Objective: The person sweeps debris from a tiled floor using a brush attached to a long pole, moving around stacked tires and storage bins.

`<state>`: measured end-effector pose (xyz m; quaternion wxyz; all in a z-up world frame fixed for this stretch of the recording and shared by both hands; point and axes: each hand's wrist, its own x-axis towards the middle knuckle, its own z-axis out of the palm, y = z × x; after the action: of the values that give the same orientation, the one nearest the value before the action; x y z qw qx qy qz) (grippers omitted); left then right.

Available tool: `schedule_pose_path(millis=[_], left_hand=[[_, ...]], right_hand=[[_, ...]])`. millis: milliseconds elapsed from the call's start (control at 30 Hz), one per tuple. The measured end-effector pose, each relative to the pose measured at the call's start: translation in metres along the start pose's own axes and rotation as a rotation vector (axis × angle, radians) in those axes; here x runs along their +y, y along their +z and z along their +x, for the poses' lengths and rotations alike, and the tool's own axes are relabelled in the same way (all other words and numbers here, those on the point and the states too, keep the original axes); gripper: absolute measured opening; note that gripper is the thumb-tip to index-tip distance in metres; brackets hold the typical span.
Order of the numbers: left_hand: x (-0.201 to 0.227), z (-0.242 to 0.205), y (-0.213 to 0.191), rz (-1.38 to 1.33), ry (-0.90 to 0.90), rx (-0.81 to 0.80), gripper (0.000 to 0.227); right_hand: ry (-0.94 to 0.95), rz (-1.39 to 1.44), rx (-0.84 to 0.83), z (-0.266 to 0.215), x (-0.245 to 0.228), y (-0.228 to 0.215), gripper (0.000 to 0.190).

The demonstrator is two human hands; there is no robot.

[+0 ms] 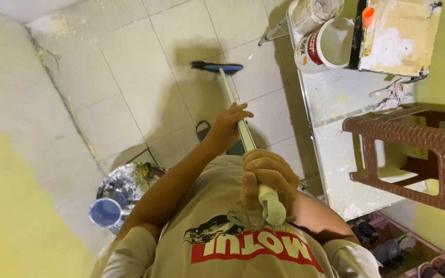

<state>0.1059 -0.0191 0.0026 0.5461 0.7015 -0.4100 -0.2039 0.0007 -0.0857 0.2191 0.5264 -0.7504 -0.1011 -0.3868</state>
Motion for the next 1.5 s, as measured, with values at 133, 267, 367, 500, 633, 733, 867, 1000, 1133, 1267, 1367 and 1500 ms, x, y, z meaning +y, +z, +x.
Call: schedule_pose_path(millis=[133,267,367,500,633,733,867,1000,1133,1267,1367,1500], left_hand=[[-0.007,0.025,-0.020,0.046,-0.054,-0.050,0.040],[-0.012,0.054,-0.034,0.112,-0.041,-0.097,0.040],[-0.016,0.079,-0.042,0.155,-0.017,-0.086,0.038],[-0.029,0.127,-0.058,0.130,-0.057,-0.131,0.031],[-0.042,0.175,-0.073,0.163,-0.024,-0.032,0.024],[-0.044,0.212,-0.077,0.145,-0.008,-0.006,0.021],[-0.051,0.261,-0.081,0.179,-0.063,0.015,0.022],[-0.057,0.297,-0.087,0.191,-0.138,-0.025,0.020],[-0.067,0.333,-0.091,0.233,0.029,-0.006,0.029],[-0.091,0.359,-0.111,0.167,0.038,-0.213,0.040],[-0.106,0.396,-0.128,0.204,0.148,-0.228,0.029],[-0.112,0.416,-0.153,0.097,0.107,-0.283,0.023]], right_hand=[[0.049,-0.010,0.009,0.023,0.021,0.008,0.010],[0.029,0.034,-0.008,0.047,0.052,0.007,0.015],[0.058,-0.032,0.015,0.069,0.071,0.006,0.015],[0.027,-0.042,-0.085,0.112,0.111,-0.005,0.017],[-0.005,-0.018,-0.119,0.152,0.148,-0.012,0.020],[0.034,0.026,-0.105,0.181,0.177,-0.025,0.022],[0.077,-0.016,0.024,0.198,0.204,-0.031,0.021],[0.066,-0.070,0.119,0.209,0.217,-0.031,0.019],[0.070,-0.137,0.202,0.233,0.234,-0.031,0.018],[0.038,-0.135,0.187,0.257,0.264,-0.023,0.018],[-0.083,-0.045,0.126,0.295,0.298,-0.015,0.022],[0.016,-0.161,0.070,0.323,0.313,-0.007,0.023]])
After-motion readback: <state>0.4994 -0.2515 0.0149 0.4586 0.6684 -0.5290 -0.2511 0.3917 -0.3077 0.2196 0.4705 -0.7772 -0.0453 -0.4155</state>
